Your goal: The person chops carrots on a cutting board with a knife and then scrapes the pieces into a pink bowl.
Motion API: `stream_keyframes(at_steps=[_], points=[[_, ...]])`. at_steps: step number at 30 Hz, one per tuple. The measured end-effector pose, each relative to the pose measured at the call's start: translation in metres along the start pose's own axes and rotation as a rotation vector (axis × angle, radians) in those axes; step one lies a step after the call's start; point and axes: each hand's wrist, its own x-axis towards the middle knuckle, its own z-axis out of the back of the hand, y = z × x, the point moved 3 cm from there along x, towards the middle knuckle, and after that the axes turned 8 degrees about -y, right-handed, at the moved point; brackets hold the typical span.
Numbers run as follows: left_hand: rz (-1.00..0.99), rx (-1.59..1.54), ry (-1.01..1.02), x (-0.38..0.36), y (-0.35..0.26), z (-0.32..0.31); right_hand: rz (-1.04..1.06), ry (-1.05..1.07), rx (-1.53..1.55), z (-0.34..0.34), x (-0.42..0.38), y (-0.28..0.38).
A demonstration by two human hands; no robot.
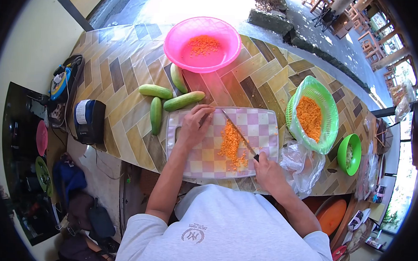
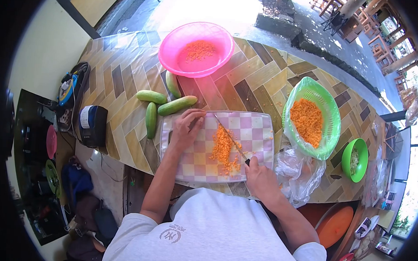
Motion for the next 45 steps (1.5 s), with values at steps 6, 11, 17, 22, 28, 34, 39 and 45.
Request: stream_keyframes(at_steps=[6, 11, 17, 22, 28, 34, 39, 45], points=[[0.045, -0.027, 0.018, -0.001, 0.000, 0.000, -0.036, 0.025, -0.017, 0.011, -0.006, 0.016], [0.048, -0.035, 0.024, -0.002, -0.001, 0.002, -0.037, 0.010, 0.004, 0.001, -0.003, 0.013], [0.058, -0.034, 0.026, -0.001, 0.000, 0.001, -0.049, 0.008, 0.032, -0.014, -0.002, 0.011], [-0.008, 0.003, 0.033, -0.001, 0.001, 0.001, -0.056, 0.033, 0.020, 0.005, -0.007, 0.022], [0.001, 0.001, 0.035, -0.001, 0.002, 0.000, -0.068, 0.027, 0.045, -0.019, -0.007, 0.012], [0.027, -0.005, 0.040, -0.001, 0.000, 0.000, -0.068, 0.081, 0.049, 0.017, -0.009, 0.034], [-0.002, 0.017, 0.015, 0.000, -0.001, 0.000, -0.079, 0.043, 0.076, -0.016, -0.003, 0.022], [-0.013, 0.022, 0.003, -0.002, 0.001, -0.001, -0.071, 0.074, 0.089, -0.002, -0.011, 0.029]])
